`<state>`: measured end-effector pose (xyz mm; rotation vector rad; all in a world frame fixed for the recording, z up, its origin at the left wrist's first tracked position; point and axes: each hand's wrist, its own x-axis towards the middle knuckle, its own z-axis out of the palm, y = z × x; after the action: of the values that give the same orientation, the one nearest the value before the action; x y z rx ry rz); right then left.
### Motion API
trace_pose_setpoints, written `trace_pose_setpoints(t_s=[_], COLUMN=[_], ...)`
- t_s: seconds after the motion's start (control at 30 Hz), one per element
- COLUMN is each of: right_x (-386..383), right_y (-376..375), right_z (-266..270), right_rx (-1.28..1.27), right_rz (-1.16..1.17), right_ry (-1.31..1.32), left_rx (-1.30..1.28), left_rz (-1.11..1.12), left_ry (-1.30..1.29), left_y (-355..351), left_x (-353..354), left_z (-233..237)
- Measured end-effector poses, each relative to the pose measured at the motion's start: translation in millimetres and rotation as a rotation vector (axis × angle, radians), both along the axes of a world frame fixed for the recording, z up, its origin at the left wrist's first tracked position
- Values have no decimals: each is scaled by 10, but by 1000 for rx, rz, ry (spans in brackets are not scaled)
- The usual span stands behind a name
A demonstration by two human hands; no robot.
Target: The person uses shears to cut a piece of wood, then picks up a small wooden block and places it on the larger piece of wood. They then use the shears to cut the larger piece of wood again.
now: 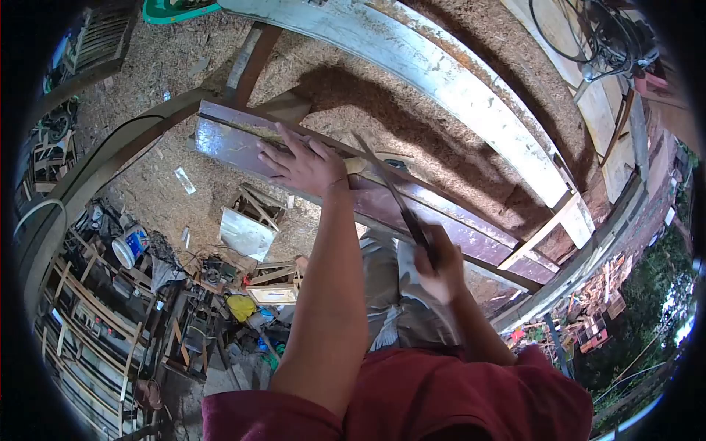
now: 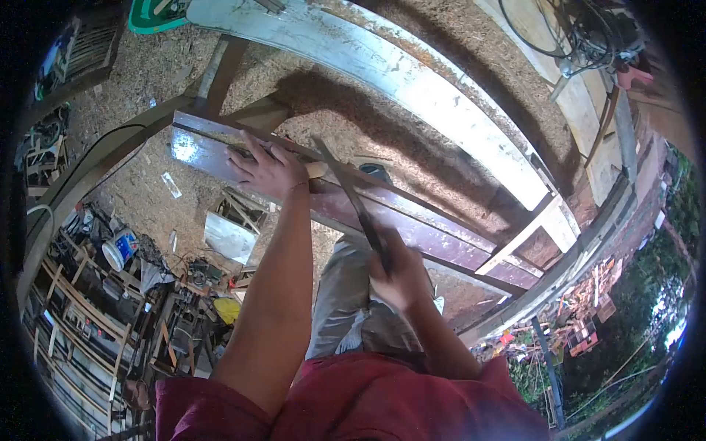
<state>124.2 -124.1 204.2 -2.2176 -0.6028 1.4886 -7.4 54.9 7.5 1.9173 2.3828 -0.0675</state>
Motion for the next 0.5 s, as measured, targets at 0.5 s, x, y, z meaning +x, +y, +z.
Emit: trace_pose_setpoints(t_s=[0.5], right_x=[-93], right_y=[156], right_z=[-296], right_rx=[106], right_rz=[-44], right_ry=[66], left_rx=[65], left_rz=[11], left_ry=[15], left_y=[4], left_x=[-36], left_z=[-109])
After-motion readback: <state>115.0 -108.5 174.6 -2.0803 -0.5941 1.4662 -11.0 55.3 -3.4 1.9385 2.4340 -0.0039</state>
